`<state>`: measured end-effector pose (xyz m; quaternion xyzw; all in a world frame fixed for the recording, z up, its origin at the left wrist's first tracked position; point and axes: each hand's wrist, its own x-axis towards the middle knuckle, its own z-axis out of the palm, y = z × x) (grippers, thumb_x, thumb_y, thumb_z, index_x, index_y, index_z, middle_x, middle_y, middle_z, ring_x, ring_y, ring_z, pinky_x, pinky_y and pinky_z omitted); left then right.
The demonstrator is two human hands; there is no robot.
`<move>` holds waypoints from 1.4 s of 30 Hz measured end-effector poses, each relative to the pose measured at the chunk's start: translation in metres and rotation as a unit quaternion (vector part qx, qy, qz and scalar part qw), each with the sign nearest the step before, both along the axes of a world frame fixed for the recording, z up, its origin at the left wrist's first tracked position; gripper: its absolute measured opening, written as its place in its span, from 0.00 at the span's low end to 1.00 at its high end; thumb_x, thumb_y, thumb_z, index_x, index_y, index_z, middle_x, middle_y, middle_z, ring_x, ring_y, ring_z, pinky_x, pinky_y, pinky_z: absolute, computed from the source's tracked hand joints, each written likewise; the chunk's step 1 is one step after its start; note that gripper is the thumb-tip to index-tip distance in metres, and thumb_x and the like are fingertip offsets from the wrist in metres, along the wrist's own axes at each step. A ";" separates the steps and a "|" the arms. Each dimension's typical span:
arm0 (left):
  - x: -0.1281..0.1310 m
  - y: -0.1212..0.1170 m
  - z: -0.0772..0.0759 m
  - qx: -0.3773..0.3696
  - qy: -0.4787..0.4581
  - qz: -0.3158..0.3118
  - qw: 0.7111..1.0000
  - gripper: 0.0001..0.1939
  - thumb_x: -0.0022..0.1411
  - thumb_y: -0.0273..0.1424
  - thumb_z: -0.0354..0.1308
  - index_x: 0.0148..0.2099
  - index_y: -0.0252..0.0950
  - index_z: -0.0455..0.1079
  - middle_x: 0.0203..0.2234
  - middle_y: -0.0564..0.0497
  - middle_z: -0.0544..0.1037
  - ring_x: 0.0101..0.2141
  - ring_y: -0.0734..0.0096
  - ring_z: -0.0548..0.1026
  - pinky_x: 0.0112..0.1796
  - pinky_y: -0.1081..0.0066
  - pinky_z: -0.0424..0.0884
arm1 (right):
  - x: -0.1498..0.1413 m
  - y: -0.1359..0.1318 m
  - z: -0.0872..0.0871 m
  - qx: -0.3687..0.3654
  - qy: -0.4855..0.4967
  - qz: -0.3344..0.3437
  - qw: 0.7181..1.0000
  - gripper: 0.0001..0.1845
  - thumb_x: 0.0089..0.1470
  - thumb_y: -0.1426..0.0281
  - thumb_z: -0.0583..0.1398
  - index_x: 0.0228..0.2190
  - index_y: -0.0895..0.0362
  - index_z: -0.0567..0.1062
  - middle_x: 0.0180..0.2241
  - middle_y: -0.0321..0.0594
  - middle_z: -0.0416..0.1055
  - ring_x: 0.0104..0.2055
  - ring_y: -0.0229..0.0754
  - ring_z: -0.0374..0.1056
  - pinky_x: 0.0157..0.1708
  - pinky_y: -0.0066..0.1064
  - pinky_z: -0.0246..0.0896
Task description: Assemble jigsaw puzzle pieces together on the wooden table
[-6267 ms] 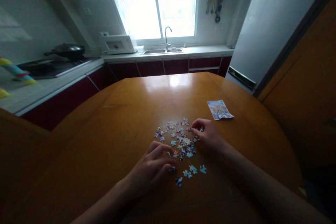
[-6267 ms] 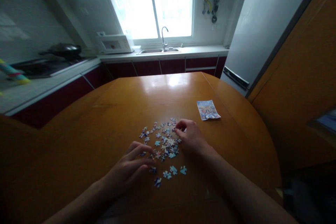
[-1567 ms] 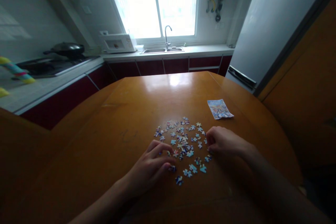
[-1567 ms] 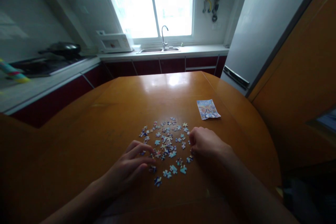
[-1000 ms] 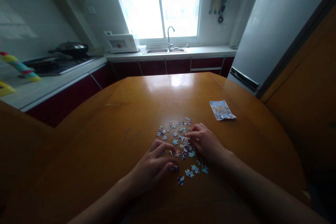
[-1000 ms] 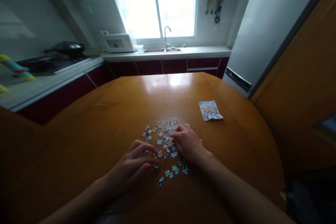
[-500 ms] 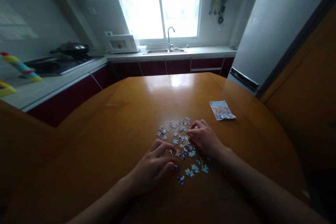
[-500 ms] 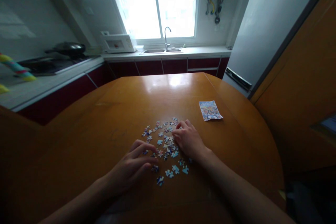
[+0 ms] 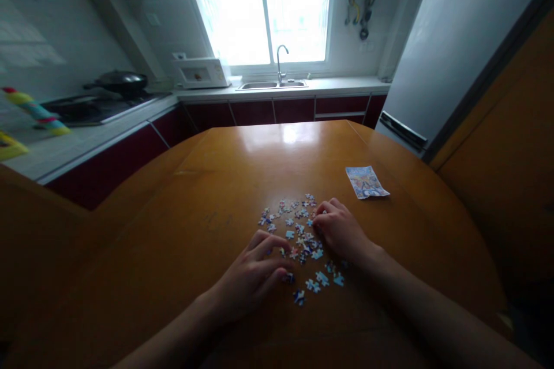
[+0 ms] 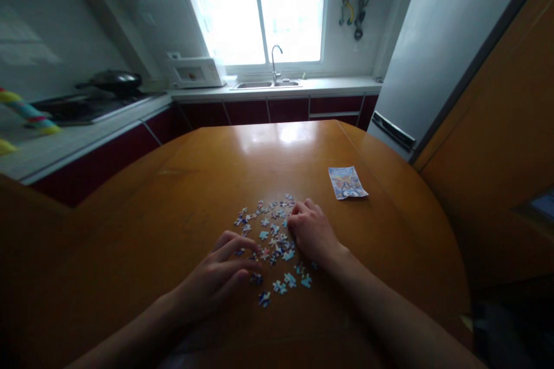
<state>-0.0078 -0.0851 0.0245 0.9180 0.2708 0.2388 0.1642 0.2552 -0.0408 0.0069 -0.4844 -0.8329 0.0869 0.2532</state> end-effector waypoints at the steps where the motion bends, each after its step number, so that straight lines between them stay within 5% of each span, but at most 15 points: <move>1: 0.000 0.000 0.000 0.001 -0.001 0.002 1.000 0.11 0.70 0.28 0.53 0.47 0.41 0.76 0.50 0.47 0.72 0.50 0.62 0.64 0.51 0.63 0.67 | -0.001 -0.001 0.000 -0.001 -0.003 -0.001 1.000 0.10 0.57 0.79 0.61 0.30 0.54 0.80 0.38 0.41 0.73 0.44 0.46 0.61 0.45 0.36 0.60; 12: 0.000 -0.001 -0.001 -0.011 0.006 0.002 1.000 0.12 0.71 0.29 0.51 0.48 0.40 0.76 0.51 0.46 0.71 0.51 0.61 0.63 0.52 0.62 0.67 | -0.012 -0.010 -0.007 -0.011 -0.030 0.051 0.998 0.26 0.59 0.78 0.57 0.56 0.45 0.73 0.52 0.45 0.67 0.53 0.51 0.58 0.54 0.43 0.57; 23: 0.000 0.000 0.000 -0.008 0.008 -0.002 1.000 0.11 0.70 0.29 0.53 0.49 0.42 0.76 0.51 0.48 0.71 0.51 0.62 0.63 0.53 0.62 0.66 | -0.012 -0.002 -0.008 -0.005 0.008 0.034 0.999 0.10 0.61 0.74 0.60 0.35 0.50 0.82 0.44 0.43 0.71 0.49 0.48 0.59 0.49 0.41 0.59; 35: 0.002 0.000 0.001 -0.003 0.001 0.000 1.000 0.11 0.70 0.29 0.53 0.47 0.40 0.76 0.50 0.47 0.72 0.50 0.61 0.64 0.52 0.62 0.68 | -0.019 -0.010 -0.005 -0.018 -0.019 0.046 0.999 0.22 0.60 0.76 0.59 0.53 0.45 0.75 0.51 0.45 0.68 0.53 0.51 0.58 0.53 0.44 0.57; 42: 0.002 -0.001 0.003 0.003 -0.001 0.001 1.000 0.11 0.70 0.30 0.52 0.47 0.41 0.76 0.50 0.47 0.73 0.50 0.61 0.65 0.51 0.63 0.68 | -0.020 -0.004 -0.009 0.004 0.004 0.021 1.000 0.20 0.59 0.78 0.60 0.47 0.45 0.80 0.51 0.44 0.68 0.53 0.51 0.57 0.53 0.45 0.56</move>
